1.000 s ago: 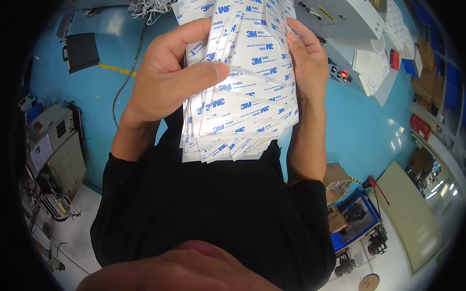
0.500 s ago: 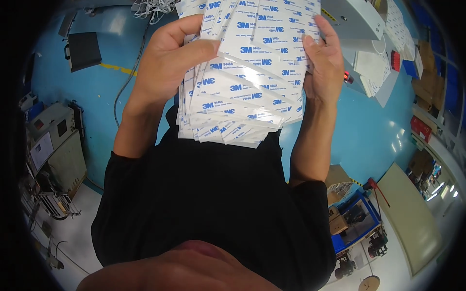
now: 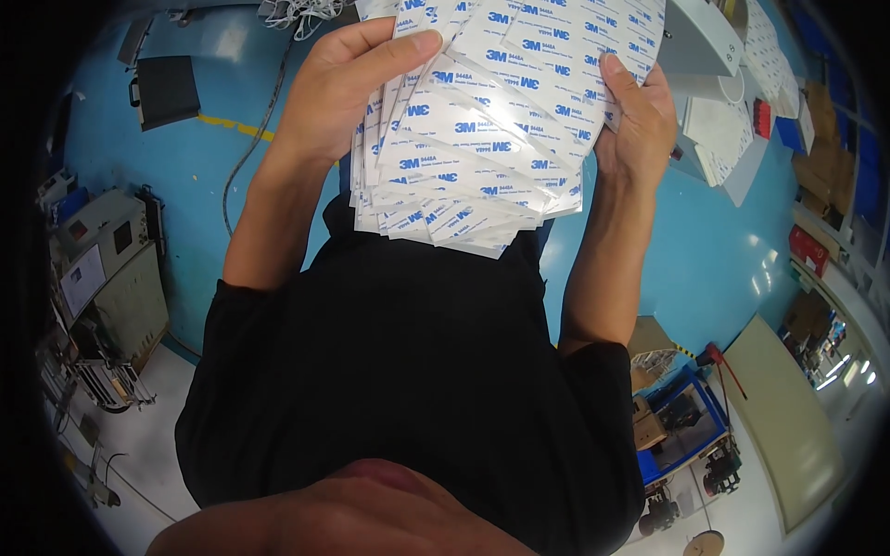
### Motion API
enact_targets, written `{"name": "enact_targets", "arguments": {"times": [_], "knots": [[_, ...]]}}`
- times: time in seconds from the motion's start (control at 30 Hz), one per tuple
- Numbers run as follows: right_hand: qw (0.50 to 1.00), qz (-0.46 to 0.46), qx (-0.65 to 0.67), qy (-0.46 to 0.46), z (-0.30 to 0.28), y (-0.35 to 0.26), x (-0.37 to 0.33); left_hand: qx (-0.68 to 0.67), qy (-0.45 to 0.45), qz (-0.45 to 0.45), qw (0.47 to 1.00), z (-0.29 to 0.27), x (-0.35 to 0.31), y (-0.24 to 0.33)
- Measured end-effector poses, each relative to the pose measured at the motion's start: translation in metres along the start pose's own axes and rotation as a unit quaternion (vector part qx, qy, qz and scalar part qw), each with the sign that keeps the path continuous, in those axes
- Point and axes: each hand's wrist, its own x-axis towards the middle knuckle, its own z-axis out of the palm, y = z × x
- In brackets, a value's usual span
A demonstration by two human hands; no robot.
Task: Sorting and inspecting stacks of 3M adhesive sheets on a manufacturing workbench.
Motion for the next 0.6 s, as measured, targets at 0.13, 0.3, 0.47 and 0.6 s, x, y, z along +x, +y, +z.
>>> {"name": "enact_targets", "arguments": {"times": [0.13, 0.3, 0.47, 0.6], "knots": [[1.000, 0.003, 0.011, 0.004, -0.006, 0.005, 0.004, -0.064, -0.064, -0.060, 0.994, -0.007, 0.004, -0.002], [0.999, -0.015, 0.037, 0.007, -0.006, 0.006, 0.009, -0.074, 0.009, -0.077, 0.994, 0.001, 0.006, 0.008], [0.999, -0.030, -0.002, 0.011, -0.021, -0.005, 0.015, -0.103, 0.008, -0.076, 0.992, 0.003, 0.012, 0.008], [0.999, -0.044, -0.005, 0.010, -0.012, -0.003, 0.019, -0.010, 0.062, -0.035, 0.997, -0.019, 0.012, -0.021]]}}
